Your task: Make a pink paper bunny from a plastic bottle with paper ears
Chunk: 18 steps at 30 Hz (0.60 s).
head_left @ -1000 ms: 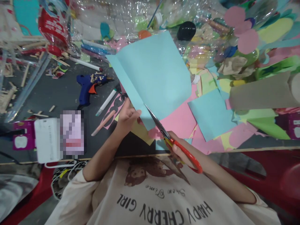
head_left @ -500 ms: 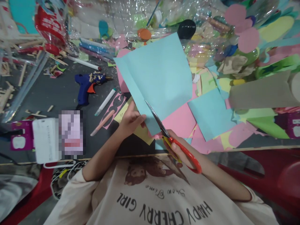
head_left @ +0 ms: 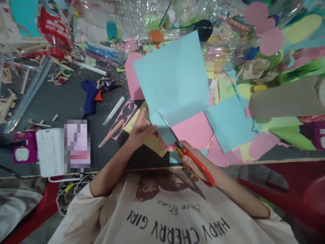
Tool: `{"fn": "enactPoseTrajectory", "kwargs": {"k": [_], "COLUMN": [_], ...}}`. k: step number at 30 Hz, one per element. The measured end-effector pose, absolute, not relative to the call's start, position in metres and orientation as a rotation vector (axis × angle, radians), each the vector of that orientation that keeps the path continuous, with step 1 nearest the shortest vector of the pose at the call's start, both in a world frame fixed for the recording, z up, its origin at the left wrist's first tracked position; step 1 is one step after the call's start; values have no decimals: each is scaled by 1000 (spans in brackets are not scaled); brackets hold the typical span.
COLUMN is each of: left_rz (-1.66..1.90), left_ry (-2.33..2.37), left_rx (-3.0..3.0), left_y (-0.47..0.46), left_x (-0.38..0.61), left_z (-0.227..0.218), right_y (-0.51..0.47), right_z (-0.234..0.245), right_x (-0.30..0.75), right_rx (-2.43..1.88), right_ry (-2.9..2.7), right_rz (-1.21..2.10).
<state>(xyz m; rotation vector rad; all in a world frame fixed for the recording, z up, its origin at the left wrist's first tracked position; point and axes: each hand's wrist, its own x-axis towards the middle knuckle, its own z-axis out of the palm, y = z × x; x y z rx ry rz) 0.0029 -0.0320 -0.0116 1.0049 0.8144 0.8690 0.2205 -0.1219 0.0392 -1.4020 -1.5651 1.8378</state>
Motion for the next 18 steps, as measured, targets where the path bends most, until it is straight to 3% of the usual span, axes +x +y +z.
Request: {"fn": "enactPoseTrajectory", "kwargs": {"k": [12, 18], "left_rz": [1176, 1095], "left_ry": [990, 1121], "left_rx": [1037, 954], "left_y": [-27, -28], "left_x": [8, 10], "left_z": [-17, -9], "right_y": [-129, -130], "right_z": [42, 41], "right_x": [227, 227], "right_rx": [-1469, -1482], "right_ry": [-1588, -1581], "right_rz": [1956, 1949]}}
